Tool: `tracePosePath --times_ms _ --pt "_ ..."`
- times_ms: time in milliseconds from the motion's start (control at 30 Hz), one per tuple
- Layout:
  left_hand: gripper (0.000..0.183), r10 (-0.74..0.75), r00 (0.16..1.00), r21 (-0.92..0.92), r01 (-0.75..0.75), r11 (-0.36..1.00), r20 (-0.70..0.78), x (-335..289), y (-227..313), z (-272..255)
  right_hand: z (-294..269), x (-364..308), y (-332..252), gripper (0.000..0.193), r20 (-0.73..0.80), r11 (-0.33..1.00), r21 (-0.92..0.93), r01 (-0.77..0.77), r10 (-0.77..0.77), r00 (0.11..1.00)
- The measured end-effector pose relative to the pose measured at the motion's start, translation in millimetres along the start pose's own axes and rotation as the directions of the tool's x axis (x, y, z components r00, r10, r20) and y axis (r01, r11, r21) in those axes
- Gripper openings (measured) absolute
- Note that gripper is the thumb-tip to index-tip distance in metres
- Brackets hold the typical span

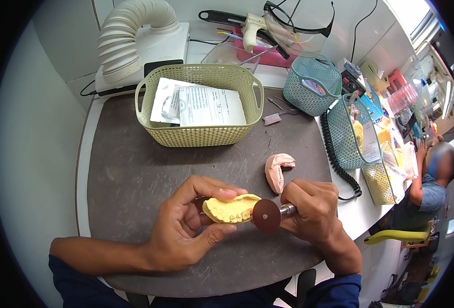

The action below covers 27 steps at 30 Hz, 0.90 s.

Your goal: The person uses a rotary grinding tool to smooth the surface of a yellow denture mold. They hold the mold in one hand and the tool in the other, applying the spinning disc to the teeth area. The person periodically stops to inspect the fit by joining the yellow mold with a pink counterpart.

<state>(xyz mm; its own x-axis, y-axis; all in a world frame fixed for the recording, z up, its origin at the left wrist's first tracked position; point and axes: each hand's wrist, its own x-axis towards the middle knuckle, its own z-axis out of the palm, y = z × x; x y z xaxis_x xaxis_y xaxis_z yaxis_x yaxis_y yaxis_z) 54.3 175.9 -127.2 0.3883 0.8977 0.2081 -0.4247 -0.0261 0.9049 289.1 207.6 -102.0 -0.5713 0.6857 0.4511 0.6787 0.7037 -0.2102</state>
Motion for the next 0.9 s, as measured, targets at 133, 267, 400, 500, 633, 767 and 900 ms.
tracePosePath --times_ms 133,267,400,500,633,767,900 --pt "0.036 0.000 1.000 0.038 0.000 0.999 -0.010 -1.0 1.3 0.2 -1.2 1.0 -1.8 0.047 -0.006 1.000 0.003 -0.031 0.031 0.999" --pt "0.035 -0.004 1.000 0.036 0.005 0.999 -0.013 -1.1 1.6 0.5 -1.6 1.2 -1.4 0.048 0.004 1.000 -0.001 -0.028 0.028 1.000" --pt "0.035 0.011 1.000 0.041 -0.011 0.999 -0.010 -0.9 1.5 0.4 -1.9 1.0 -1.6 0.048 0.021 0.999 -0.014 -0.029 0.029 0.999" --pt "0.036 0.016 1.000 0.048 -0.015 0.999 -0.003 -1.0 1.4 -0.1 -1.7 0.9 -1.5 0.049 0.021 1.000 -0.012 -0.026 0.027 0.999" --pt "0.036 0.016 1.000 0.049 -0.016 0.999 -0.002 -0.8 1.9 0.1 -1.2 0.3 -0.6 0.049 0.014 1.000 -0.011 -0.018 0.018 1.000" --pt "0.037 0.016 1.000 0.061 -0.015 0.998 -0.005 -1.4 3.2 0.4 0.5 0.1 -0.2 0.049 0.004 1.000 -0.003 -0.010 0.010 1.000" --pt "0.037 0.012 1.000 0.064 -0.012 0.998 -0.001 -1.2 3.3 0.4 0.1 0.3 -0.5 0.049 0.003 1.000 -0.009 -0.007 0.007 1.000"
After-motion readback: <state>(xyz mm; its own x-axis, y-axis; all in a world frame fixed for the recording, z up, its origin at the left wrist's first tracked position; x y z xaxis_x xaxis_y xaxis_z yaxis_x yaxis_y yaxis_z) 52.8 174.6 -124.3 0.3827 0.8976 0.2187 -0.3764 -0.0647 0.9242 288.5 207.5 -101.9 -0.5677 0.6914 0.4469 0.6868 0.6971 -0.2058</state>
